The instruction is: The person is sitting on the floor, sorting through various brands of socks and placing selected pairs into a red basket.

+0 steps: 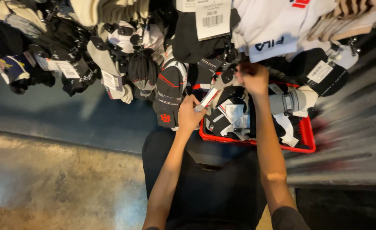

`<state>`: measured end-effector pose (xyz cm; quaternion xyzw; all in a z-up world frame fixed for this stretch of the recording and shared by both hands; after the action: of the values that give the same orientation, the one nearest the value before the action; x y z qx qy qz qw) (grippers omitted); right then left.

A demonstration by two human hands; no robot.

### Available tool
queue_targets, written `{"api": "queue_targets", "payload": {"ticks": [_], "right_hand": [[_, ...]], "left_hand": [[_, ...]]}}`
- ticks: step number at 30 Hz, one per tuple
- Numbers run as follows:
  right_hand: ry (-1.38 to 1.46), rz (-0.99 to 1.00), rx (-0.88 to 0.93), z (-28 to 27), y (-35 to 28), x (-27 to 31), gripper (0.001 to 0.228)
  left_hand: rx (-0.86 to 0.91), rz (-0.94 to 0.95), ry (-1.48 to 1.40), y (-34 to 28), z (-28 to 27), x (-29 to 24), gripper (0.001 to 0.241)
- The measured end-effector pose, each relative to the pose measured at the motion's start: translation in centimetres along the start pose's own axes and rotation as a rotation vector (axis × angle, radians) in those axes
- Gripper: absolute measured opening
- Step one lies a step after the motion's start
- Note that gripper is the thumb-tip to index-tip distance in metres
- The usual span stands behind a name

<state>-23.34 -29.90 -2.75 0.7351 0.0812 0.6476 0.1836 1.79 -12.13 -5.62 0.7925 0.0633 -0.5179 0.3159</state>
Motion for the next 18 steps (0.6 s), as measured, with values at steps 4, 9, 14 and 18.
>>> {"api": "queue_targets", "payload": {"ticks": [4,9,14,18], "right_hand": [[0.023,0.182,-0.014,1.7,-1.7,3.7,0.024],[-0.045,0.142,-0.042,2.3,-2.2,5.5,0.027],[-0.266,-0.184,-0.049,3.4,-0.4,5.4,0.023],[0.388,-0.015,-0.125,4.4,3.9,1.2,0.029]], "left_hand": [[-0.104,0.071,0.085,-1.4,-0.1,-1.5,0.037],[-0.27,0.237,0.154,-2.5,0.7,-1.7,0.042],[-0.342,0.326,0.16,-1.9,0.2,-3.5,0.058],[-0.101,0.091,0.024,1.3,2.0,-2.6,0.096]]}}
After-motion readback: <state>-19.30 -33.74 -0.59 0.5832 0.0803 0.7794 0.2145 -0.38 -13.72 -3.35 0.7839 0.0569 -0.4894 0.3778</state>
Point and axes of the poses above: each hand's wrist, its own y-axis towards the middle knuckle, its own z-axis out of the palm, x = y × z, the point moved 7 cm from there along y, towards the middle knuckle, and after that the axes turned 14 degrees about -x, right-handed, at the moved point
